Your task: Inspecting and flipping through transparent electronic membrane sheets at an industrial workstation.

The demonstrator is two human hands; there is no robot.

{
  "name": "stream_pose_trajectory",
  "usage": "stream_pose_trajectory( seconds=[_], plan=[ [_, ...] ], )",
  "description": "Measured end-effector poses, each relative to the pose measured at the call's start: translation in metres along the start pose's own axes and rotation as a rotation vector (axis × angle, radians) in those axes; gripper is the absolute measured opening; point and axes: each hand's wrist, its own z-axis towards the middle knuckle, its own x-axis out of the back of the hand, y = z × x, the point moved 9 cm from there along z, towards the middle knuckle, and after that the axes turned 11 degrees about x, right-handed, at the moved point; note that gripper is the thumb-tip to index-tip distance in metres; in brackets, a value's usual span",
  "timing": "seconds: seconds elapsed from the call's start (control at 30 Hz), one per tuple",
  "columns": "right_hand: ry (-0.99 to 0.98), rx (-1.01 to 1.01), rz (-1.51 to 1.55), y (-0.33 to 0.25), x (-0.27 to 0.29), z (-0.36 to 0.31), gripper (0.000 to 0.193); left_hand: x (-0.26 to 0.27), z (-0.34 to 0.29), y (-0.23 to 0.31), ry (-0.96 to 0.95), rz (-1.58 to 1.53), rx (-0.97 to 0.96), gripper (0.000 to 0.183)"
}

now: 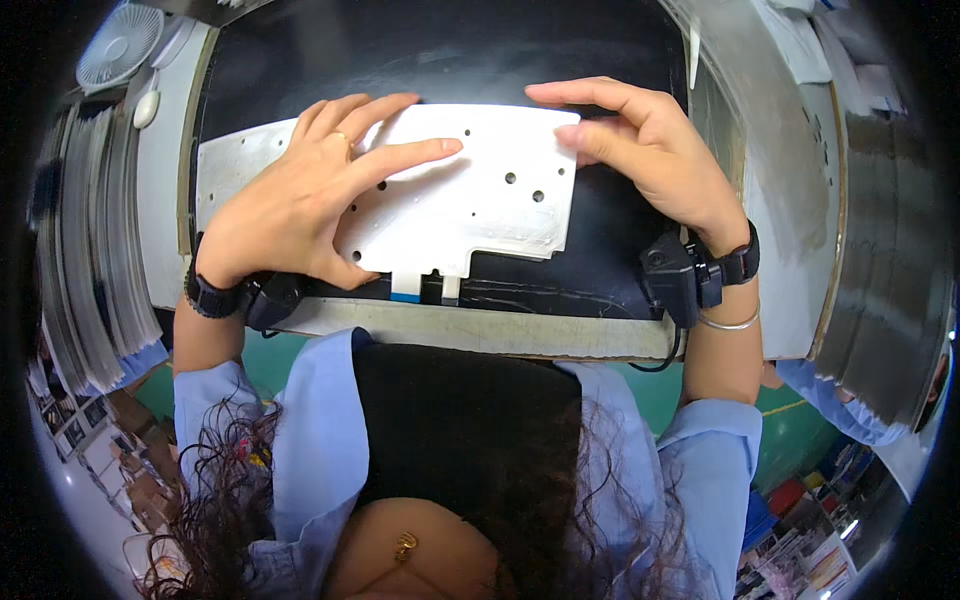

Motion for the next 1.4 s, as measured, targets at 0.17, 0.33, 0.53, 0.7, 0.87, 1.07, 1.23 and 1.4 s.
stream_pose_trajectory(
  seconds=[0.17,0.33,0.53,0.7,0.87,1.07,1.23,1.4],
  plan=[
    [0.067,-0.081,0.121,0.013,-0.008,0.001,0.038,-0.005,-0.005,0.000,-0.012,0.071,0.009,0.109],
    [0.188,-0.072,0.096,0.006,-0.006,0.000,0.026,-0.001,-0.006,-0.011,0.049,-0.060,0.020,0.103],
    [0.305,-0.006,-0.085,-0.003,-0.002,0.002,0.020,-0.002,-0.007,-0.018,0.167,0.071,0.142,0.084],
    [0.313,-0.068,0.026,-0.004,-0.006,0.000,0.017,-0.004,-0.008,-0.019,0.182,0.081,0.160,0.076],
    [0.321,-0.017,-0.070,-0.001,0.000,0.001,0.018,-0.002,-0.008,-0.022,0.204,0.054,0.182,0.072],
    [0.414,0.107,-0.236,-0.010,0.001,0.004,0.017,0.001,-0.008,-0.024,0.262,0.059,0.184,0.072],
    [0.447,0.092,-0.228,-0.013,0.005,0.005,0.016,0.003,-0.009,-0.027,0.280,0.053,0.211,0.072],
    [0.364,0.043,-0.253,-0.012,0.001,0.007,0.017,0.004,-0.009,-0.030,0.299,0.041,0.222,0.073]
  ],
)
